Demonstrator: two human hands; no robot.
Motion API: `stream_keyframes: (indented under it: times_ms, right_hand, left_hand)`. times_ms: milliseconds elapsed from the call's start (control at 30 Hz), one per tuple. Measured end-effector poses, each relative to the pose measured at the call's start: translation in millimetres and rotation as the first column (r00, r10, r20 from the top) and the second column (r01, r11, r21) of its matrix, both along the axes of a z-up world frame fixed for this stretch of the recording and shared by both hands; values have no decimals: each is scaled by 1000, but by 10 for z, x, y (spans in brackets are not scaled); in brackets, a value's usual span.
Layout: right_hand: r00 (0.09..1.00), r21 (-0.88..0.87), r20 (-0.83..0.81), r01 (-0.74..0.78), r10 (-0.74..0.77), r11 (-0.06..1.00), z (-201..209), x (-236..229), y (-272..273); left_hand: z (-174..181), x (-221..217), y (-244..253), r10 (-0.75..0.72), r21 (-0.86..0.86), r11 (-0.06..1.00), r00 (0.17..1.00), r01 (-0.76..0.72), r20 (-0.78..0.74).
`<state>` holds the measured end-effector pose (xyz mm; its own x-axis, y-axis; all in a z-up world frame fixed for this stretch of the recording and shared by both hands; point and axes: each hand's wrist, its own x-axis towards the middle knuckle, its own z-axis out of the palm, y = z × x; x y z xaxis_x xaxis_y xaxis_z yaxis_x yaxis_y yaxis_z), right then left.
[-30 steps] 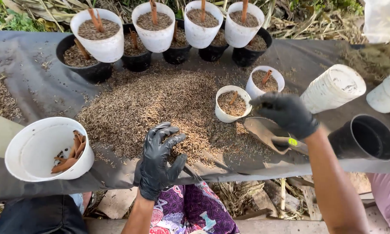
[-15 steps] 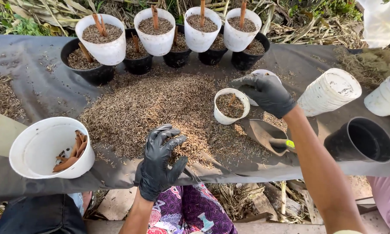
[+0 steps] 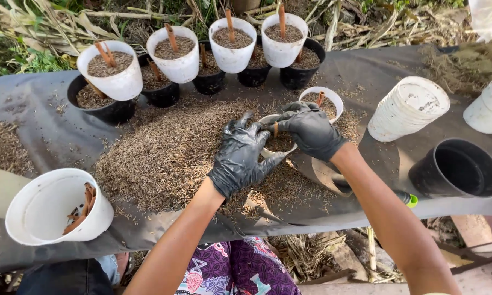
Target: Planting plant cuttings into small plastic cups filled with a soil and mulch mixture.
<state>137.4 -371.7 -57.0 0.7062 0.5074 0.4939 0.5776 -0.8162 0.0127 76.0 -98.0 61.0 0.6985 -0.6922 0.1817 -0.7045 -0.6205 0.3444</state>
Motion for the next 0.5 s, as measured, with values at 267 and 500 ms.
stream_keyframes:
  times_ms: [267,500]
  right_hand:
    - [994,-113,111,30,-18,993,331,-145,181]
    - [989,-228,102,128,-107,965,125,-106,64]
  left_hand:
    - [-290,149,-76,43,8,999,994,-44,95]
    - [-95,-101,-42,43,-177,983,999,-45,-14]
